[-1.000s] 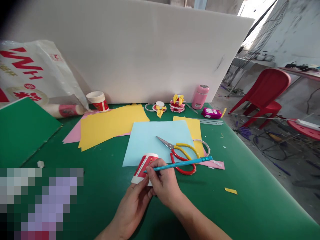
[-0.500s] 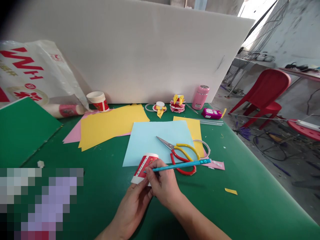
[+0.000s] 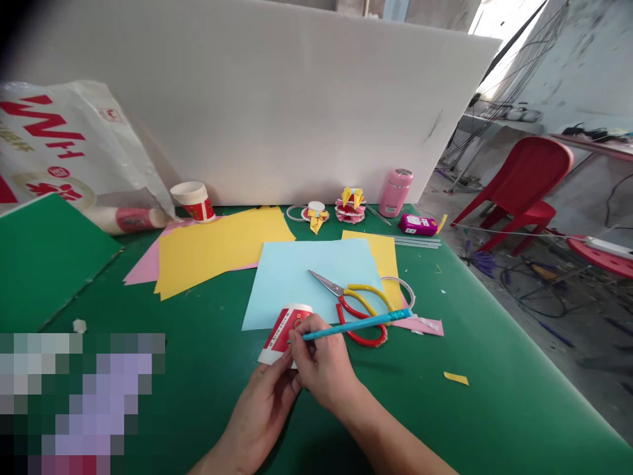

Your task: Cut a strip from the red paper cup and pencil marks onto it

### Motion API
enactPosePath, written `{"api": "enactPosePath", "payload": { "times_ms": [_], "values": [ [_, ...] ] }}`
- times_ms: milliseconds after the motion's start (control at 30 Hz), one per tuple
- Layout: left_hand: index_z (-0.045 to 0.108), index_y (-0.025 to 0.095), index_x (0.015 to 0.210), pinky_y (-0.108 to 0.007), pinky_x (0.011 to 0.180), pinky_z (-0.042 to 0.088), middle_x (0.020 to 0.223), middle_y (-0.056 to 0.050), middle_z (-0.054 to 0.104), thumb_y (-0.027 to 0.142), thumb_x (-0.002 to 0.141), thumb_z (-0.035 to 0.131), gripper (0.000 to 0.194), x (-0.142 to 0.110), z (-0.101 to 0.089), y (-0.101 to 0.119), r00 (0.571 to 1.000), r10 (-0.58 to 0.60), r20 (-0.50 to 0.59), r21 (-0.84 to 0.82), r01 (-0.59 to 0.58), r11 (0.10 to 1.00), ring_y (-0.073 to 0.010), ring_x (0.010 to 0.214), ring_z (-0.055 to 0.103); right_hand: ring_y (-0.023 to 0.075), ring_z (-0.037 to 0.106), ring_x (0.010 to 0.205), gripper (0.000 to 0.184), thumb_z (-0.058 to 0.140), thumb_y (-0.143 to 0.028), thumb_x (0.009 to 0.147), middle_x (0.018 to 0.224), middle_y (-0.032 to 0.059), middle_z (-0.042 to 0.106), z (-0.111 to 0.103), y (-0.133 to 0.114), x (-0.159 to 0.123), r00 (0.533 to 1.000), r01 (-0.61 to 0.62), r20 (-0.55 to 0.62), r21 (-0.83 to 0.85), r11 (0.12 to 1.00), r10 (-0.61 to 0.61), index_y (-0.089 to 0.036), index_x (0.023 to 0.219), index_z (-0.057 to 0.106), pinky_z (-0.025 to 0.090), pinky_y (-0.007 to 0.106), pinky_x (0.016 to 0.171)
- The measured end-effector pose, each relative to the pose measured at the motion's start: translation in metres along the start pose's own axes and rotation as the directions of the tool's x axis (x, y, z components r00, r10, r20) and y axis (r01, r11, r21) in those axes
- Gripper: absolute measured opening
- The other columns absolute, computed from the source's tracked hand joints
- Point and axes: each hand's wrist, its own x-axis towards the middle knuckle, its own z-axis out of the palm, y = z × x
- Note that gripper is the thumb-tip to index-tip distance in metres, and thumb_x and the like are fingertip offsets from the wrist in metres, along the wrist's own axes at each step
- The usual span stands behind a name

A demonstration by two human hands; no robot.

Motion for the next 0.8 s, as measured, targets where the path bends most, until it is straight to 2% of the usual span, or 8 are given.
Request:
{"api": "enactPosePath", "payload": {
  "times_ms": [433, 600, 800],
  "values": [
    [0.049, 0.020, 0.120, -0.030, 0.078, 0.044, 0.103, -0.009, 0.064, 0.023, 0.082, 0.049, 0.039, -0.0020, 0.0024, 0.0022, 1.000, 0.007, -0.012, 0.036, -0.007, 0.999, -0.0208, 0.093, 0.057, 0.0059, 0.040, 0.030, 0.015, 0.045, -0.024, 0.084, 0.052, -0.0077, 0.039, 0.0007, 0.0033, 0.0004, 0.999, 0.020, -0.040, 0.027, 0.999, -0.019, -0.021, 0.071, 0.039, 0.032, 0.016, 0.028],
    [0.051, 0.018, 0.118, -0.032, 0.079, 0.044, 0.099, -0.009, 0.066, 0.021, 0.082, 0.050, 0.037, -0.0003, 0.0010, 0.0006, 1.000, 0.010, -0.005, 0.013, -0.010, 1.000, -0.0213, 0.094, 0.057, 0.0053, 0.040, 0.029, 0.014, 0.046, -0.025, 0.084, 0.052, -0.0075, 0.042, 0.0018, 0.0005, 0.0003, 1.000, -0.026, -0.005, 0.106, 0.994, 0.027, -0.020, 0.072, 0.040, 0.033, 0.016, 0.028],
    [0.057, 0.017, 0.112, -0.033, 0.080, 0.044, 0.095, -0.008, 0.066, 0.020, 0.081, 0.050, 0.032, 0.0005, -0.0018, -0.0008, 1.000, 0.010, 0.004, -0.012, -0.010, 1.000, -0.0220, 0.095, 0.057, 0.0047, 0.039, 0.028, 0.015, 0.047, -0.026, 0.084, 0.048, -0.0096, 0.038, 0.0050, -0.0001, 0.0004, 0.997, -0.080, 0.013, 0.184, 0.980, 0.079, -0.021, 0.072, 0.040, 0.032, 0.014, 0.026]
  ]
}}
